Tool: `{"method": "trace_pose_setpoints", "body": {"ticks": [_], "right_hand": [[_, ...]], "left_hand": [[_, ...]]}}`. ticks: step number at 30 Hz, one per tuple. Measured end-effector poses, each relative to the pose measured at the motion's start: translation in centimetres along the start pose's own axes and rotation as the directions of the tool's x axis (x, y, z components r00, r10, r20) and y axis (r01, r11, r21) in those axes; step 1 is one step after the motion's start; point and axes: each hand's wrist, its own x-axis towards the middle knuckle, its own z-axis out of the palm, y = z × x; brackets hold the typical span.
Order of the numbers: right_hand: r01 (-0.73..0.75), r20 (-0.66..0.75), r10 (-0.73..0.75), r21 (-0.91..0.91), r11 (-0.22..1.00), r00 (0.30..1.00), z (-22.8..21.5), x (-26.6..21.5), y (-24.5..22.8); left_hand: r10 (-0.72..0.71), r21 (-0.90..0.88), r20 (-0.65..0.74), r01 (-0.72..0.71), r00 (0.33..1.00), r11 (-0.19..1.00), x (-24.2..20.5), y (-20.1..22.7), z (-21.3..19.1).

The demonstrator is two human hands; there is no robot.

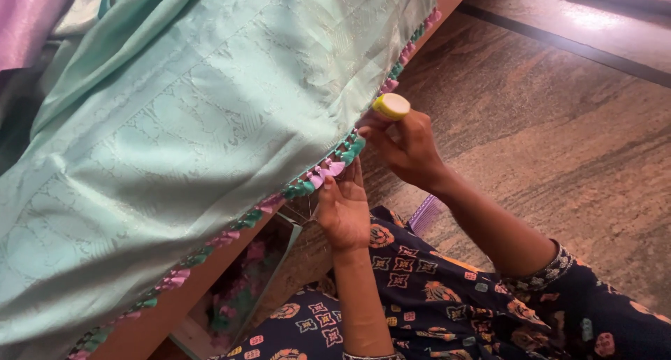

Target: Applying decorative fringe lace to the edge of a light blue fabric using glue.

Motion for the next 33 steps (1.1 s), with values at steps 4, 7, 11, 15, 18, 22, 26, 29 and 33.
{"method": "trace_pose_setpoints", "body": {"ticks": [4,7,11,15,18,22,26,29,33], "right_hand": [[-0.015,-0.078,0.017,0.026,1.0,0.997,-0.6,0.0,0.8],[-0.093,-0.107,0.123,0.248,0.964,0.987,-0.5,-0.3,2.7],[-0.099,-0.107,0.154,0.403,0.91,0.982,-1.0,0.0,3.7],[-0.146,-0.025,0.168,0.381,0.913,0.985,-1.3,0.2,3.4],[-0.156,0.029,0.154,0.301,0.941,0.988,-1.5,0.5,2.5],[-0.104,0.044,0.097,0.189,0.976,0.994,-1.1,0.2,2.9],[-0.098,0.056,0.088,0.227,0.969,0.995,-1.7,0.1,1.7],[-0.026,0.067,0.017,0.138,0.99,0.998,-1.7,0.5,1.4],[0.003,0.069,-0.014,0.157,0.988,0.998,-1.7,0.4,1.6]], "left_hand": [[0.049,-0.003,0.036,-0.049,0.998,0.999,1.9,-1.2,0.0],[0.079,-0.2,0.02,-0.074,0.997,0.977,4.2,-5.2,-4.9],[-0.06,-0.326,0.007,0.059,0.998,0.944,4.9,-5.3,-1.3],[-0.081,-0.293,0.025,0.085,0.996,0.952,4.0,-5.3,0.5],[-0.105,-0.301,0.002,0.101,0.994,0.948,3.6,-5.1,0.9],[-0.102,-0.343,-0.001,0.096,0.995,0.935,3.7,-6.9,-3.1],[-0.07,-0.269,0.002,0.068,0.998,0.961,2.9,-6.1,-2.2],[-0.058,-0.211,0.002,0.058,0.998,0.976,3.0,-5.1,-0.5],[-0.057,-0.193,0.024,0.06,0.998,0.979,2.7,-4.8,-0.4]]}}
